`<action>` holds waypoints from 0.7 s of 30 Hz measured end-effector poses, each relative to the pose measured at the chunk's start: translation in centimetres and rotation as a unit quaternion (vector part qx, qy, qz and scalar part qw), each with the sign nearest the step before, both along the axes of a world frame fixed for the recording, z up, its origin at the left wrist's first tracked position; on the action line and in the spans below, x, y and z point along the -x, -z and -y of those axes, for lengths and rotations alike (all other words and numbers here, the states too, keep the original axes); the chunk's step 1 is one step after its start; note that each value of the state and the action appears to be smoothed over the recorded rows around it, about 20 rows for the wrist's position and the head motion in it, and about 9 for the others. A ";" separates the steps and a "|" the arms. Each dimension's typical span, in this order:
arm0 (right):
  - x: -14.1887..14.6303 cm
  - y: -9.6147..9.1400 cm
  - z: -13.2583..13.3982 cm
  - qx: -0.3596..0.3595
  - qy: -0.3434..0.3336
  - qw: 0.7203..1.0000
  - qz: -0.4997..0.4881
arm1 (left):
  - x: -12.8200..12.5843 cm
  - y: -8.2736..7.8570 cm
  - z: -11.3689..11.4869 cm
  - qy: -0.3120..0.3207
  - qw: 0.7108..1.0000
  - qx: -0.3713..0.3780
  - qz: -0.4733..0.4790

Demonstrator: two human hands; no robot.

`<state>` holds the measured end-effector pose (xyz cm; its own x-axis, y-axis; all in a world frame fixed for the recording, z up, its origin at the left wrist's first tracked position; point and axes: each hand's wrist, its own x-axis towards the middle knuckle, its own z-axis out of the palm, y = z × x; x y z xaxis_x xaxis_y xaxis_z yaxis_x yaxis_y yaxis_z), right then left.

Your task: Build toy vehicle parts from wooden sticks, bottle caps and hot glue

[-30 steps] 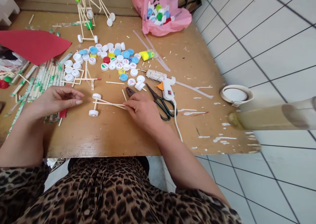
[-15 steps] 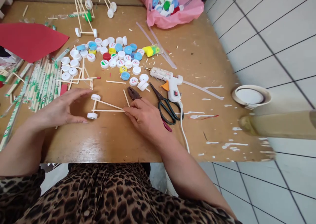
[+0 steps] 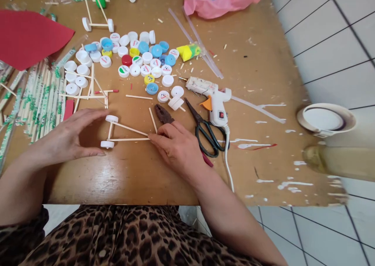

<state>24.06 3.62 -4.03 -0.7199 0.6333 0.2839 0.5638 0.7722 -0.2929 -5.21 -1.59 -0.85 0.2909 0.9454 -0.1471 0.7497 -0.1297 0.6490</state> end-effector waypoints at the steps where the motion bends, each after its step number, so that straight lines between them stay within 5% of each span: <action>1: 0.0 0.0 0.0 -0.004 -0.001 1.000 0.006 | 0.0 0.0 0.0 -0.001 1.000 0.000 0.001; 21: -0.2 -0.6 -0.4 0.037 -0.001 0.999 -0.037 | 0.0 0.3 0.0 -0.009 0.999 -0.028 0.030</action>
